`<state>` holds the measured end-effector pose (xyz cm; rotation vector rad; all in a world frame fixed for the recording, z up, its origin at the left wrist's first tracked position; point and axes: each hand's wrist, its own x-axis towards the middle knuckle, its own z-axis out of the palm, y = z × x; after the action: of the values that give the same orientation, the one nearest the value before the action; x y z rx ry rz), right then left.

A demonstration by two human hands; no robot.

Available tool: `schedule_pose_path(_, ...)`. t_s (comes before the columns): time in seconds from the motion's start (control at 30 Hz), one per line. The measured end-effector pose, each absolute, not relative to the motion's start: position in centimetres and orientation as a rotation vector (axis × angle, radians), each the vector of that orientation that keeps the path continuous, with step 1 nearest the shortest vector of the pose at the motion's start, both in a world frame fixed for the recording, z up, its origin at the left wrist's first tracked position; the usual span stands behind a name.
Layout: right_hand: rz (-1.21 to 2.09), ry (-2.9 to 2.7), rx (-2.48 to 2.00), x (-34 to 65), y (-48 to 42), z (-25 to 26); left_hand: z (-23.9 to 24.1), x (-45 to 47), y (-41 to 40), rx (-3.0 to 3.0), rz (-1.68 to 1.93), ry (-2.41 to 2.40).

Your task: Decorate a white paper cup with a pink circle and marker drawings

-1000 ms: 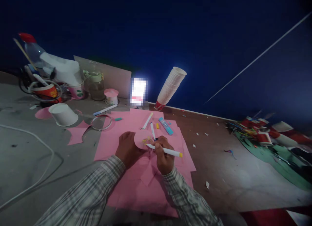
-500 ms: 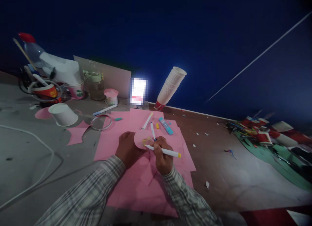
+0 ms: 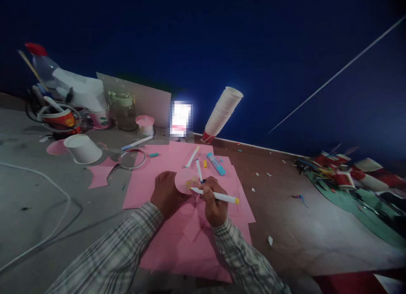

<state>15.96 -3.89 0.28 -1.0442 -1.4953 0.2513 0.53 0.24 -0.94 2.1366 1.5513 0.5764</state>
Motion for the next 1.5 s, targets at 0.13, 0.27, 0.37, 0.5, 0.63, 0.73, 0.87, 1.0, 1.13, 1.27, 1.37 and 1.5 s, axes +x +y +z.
schedule_pose_path(0.13, 0.225, -1.526, -1.016, 15.8, -3.8, 0.3, -0.8, 0.5, 0.2, 2.13, 0.565, 1.561)
schedule_pose_path(0.27, 0.231, -1.479, -1.02, 16.0, -3.8, 0.3, -0.8, 0.6, 0.2, 2.128, 0.58, 1.555)
schedule_pose_path(0.37, 0.238, -1.481, -1.01, 16.0, -3.9, 0.4, -1.0, 0.5, 0.2, 2.126, 0.595, 1.55)
schedule_pose_path(0.5, 0.205, -1.547, -1.031, 15.7, -4.0, 0.4, -1.2, 0.4, 0.3, 2.115, 0.582, 1.538)
schedule_pose_path(0.63, 0.136, -1.611, -1.018, 15.4, -4.2, 0.7, -1.6, 0.4, 0.4, 2.116, 0.587, 1.532)
schedule_pose_path(0.73, 0.09, -1.662, -1.004, 15.1, -4.2, 0.9, -1.9, 0.3, 0.4, 2.133, 0.613, 1.521)
schedule_pose_path(0.87, 0.041, -1.703, -0.989, 14.8, -4.1, 0.9, -1.9, 0.3, 0.4, 2.13, 0.616, 1.513)
schedule_pose_path(1.0, 0.019, -1.709, -0.99, 14.9, -4.1, 0.9, -1.8, 0.3, 0.5, 2.111, 0.594, 1.511)
schedule_pose_path(1.13, 0.02, -1.715, -0.991, 15.0, -4.2, 1.0, -1.9, 0.3, 0.4, 2.12, 0.634, 1.497)
schedule_pose_path(1.27, 0.027, -1.725, -0.99, 15.0, -4.1, 1.1, -2.1, 0.3, 0.4, 2.138, 0.666, 1.503)
schedule_pose_path(1.37, 0.021, -1.729, -0.974, 14.9, -4.0, 1.0, -2.2, 0.3, 0.4, 2.147, 0.644, 1.514)
schedule_pose_path(1.5, 0.011, -1.731, -0.995, 14.9, -4.0, 1.0, -2.2, 0.2, 0.5, 2.159, 0.64, 1.508)
